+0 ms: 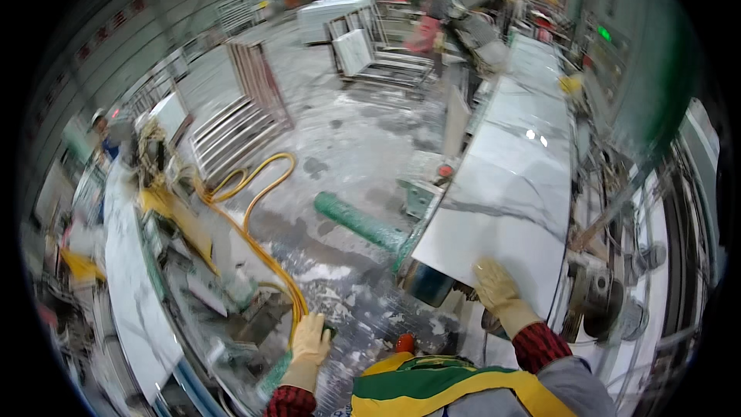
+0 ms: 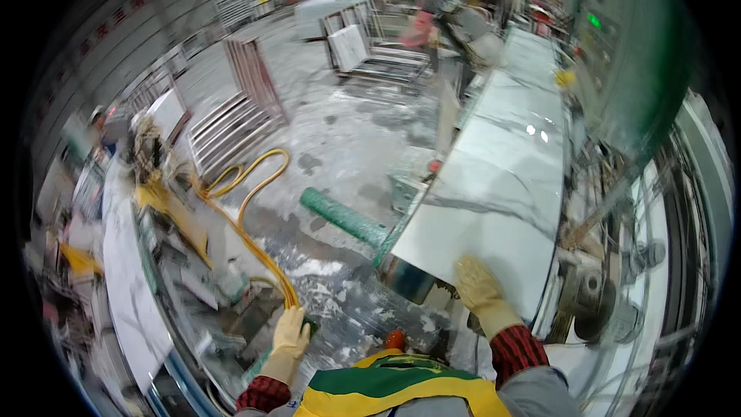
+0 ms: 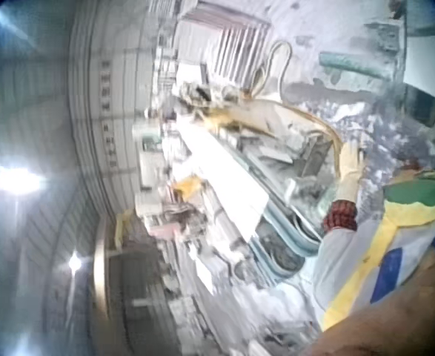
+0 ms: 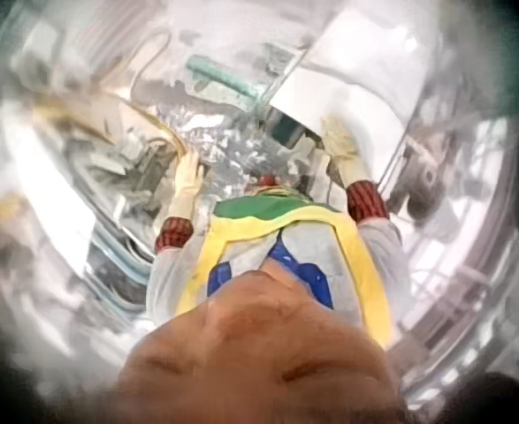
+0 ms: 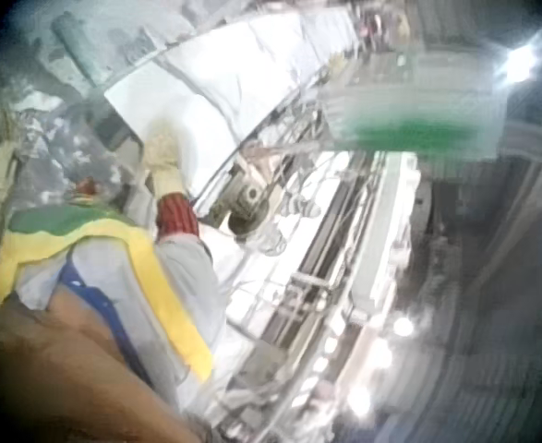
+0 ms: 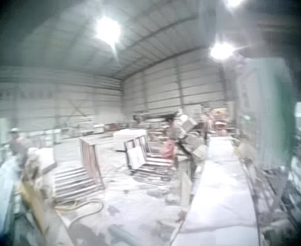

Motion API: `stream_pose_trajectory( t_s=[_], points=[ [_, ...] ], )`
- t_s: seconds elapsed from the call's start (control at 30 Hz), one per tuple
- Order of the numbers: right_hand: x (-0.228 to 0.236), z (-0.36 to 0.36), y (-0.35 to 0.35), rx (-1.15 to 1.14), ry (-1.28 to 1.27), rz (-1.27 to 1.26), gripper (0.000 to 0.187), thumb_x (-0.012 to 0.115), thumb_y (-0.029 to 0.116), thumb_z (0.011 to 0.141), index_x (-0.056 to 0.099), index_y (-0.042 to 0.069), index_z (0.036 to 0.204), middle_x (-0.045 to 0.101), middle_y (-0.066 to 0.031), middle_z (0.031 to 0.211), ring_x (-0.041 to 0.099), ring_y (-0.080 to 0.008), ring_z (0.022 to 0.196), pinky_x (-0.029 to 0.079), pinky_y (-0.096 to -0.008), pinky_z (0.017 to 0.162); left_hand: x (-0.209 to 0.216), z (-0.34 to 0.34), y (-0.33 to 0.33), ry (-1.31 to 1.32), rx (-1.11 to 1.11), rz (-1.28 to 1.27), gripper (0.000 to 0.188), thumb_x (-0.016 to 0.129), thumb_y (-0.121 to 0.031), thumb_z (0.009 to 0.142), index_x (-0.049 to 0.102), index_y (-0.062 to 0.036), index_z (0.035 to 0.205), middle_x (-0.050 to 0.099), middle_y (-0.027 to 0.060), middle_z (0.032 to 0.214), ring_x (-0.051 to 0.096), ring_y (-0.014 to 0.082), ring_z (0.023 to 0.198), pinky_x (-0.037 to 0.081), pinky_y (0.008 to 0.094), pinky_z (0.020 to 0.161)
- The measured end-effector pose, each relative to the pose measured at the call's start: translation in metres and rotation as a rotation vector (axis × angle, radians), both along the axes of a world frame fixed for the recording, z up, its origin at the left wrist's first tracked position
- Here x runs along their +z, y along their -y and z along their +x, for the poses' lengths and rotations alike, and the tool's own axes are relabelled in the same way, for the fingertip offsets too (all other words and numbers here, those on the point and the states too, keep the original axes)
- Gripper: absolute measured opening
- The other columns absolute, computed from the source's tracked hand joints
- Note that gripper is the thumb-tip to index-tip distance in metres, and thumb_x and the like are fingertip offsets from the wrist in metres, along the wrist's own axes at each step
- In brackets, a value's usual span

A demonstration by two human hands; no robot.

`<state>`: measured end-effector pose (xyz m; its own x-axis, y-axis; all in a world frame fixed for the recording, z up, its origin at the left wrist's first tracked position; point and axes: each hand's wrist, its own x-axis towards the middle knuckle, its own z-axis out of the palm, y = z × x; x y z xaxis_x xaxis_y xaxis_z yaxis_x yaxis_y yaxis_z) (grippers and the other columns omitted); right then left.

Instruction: The person guides large marble-patterned stone slabs through a conveyor-fed polishing machine. They align each slab, feed it into the machine, and remove the polished slab at the other end, repeating the process for multiple slabs.

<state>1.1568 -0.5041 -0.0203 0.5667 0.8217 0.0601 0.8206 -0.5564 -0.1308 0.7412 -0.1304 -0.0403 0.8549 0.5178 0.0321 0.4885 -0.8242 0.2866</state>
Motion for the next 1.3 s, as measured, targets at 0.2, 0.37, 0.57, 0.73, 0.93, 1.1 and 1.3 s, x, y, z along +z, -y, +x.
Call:
stream_pose_trajectory(
  t_s=[0.2, 0.37, 0.57, 0.73, 0.93, 1.1, 1.3],
  points=[
    [-0.026, 0.012, 0.091, -0.108, 0.047, -0.017, 0.062, 0.064, 0.015, 0.099, 0.056, 0.003, 0.159, 0.052, -0.0239, 0.167, 0.045, -0.0416, 0.158, 0.033, -0.0507, 0.134, 0.019, -0.125, 0.068, -0.048, 0.219, 0.083, 0.045, 0.066, -0.031, 0.102, 0.059, -0.0056, 0.139, 0.063, 0.0206, 0.132, 0.058, 0.0428, 0.126, 0.047, 0.0534, 0.11],
    [-0.068, 0.032, 0.142, -0.078, 0.132, -0.092, 0.062, 0.05, 0.018, 0.11, 0.042, 0.001, 0.169, 0.039, -0.0255, 0.175, 0.035, -0.0449, 0.163, 0.026, -0.0508, 0.137, 0.037, -0.237, 0.167, -0.023, 0.298, 0.194, 0.047, 0.069, -0.029, 0.099, 0.062, -0.0065, 0.139, 0.064, 0.0191, 0.129, 0.06, 0.0423, 0.126, 0.048, 0.052, 0.112],
    [-0.039, 0.012, 0.203, -0.24, 0.003, -0.019, 0.055, 0.043, 0.021, 0.115, 0.048, 0.0, 0.166, 0.043, -0.027, 0.173, 0.035, -0.0467, 0.162, 0.025, -0.0511, 0.137, 0.035, -0.331, 0.25, -0.128, 0.626, 0.095, 0.049, 0.068, -0.029, 0.102, 0.06, -0.0055, 0.145, 0.062, 0.0231, 0.148, 0.056, 0.0425, 0.142, 0.044, 0.05, 0.121],
    [-0.065, 0.0, 0.229, -0.458, 0.054, 0.003, 0.054, 0.043, 0.02, 0.116, 0.049, -0.007, 0.162, 0.045, -0.0296, 0.171, 0.04, -0.0443, 0.16, 0.031, -0.0498, 0.134, 0.031, -0.386, 0.287, -0.007, 0.697, 0.126, 0.048, 0.07, -0.028, 0.101, 0.061, -0.0057, 0.142, 0.063, 0.0236, 0.14, 0.058, 0.0429, 0.137, 0.045, 0.0529, 0.117],
    [-0.123, -0.1, 0.187, -0.569, 0.025, 0.109, 0.051, 0.047, 0.026, 0.114, 0.058, -0.008, 0.15, 0.06, -0.0338, 0.154, 0.055, -0.049, 0.144, 0.044, -0.0539, 0.123, 0.011, -0.48, 0.31, 0.057, 0.837, 0.197, 0.054, 0.071, -0.029, 0.1, 0.06, -0.0032, 0.147, 0.064, 0.026, 0.144, 0.059, 0.0474, 0.135, 0.046, 0.054, 0.117],
    [-0.164, -0.232, 0.076, 0.022, 0.036, 0.298, 0.041, 0.062, 0.03, 0.103, 0.07, -0.004, 0.124, 0.072, -0.0305, 0.114, 0.067, -0.0516, 0.109, 0.052, -0.0591, 0.094, -0.043, -0.592, 0.327, 0.156, 1.031, 0.103, 0.059, 0.071, -0.03, 0.101, 0.059, -0.0025, 0.152, 0.064, 0.0294, 0.143, 0.061, 0.051, 0.129, 0.048, 0.0572, 0.112],
    [-0.034, -0.45, -0.133, 0.477, -0.005, 0.21, 0.03, 0.063, 0.026, 0.1, 0.065, 0.002, 0.118, 0.068, -0.0201, 0.118, 0.061, -0.042, 0.117, 0.045, -0.0564, 0.1, -0.044, -0.731, 0.369, 0.101, 1.276, 0.107, 0.056, 0.071, -0.026, 0.102, 0.061, -0.0069, 0.153, 0.061, 0.028, 0.152, 0.061, 0.0494, 0.132, 0.048, 0.0557, 0.114]
  ],
)
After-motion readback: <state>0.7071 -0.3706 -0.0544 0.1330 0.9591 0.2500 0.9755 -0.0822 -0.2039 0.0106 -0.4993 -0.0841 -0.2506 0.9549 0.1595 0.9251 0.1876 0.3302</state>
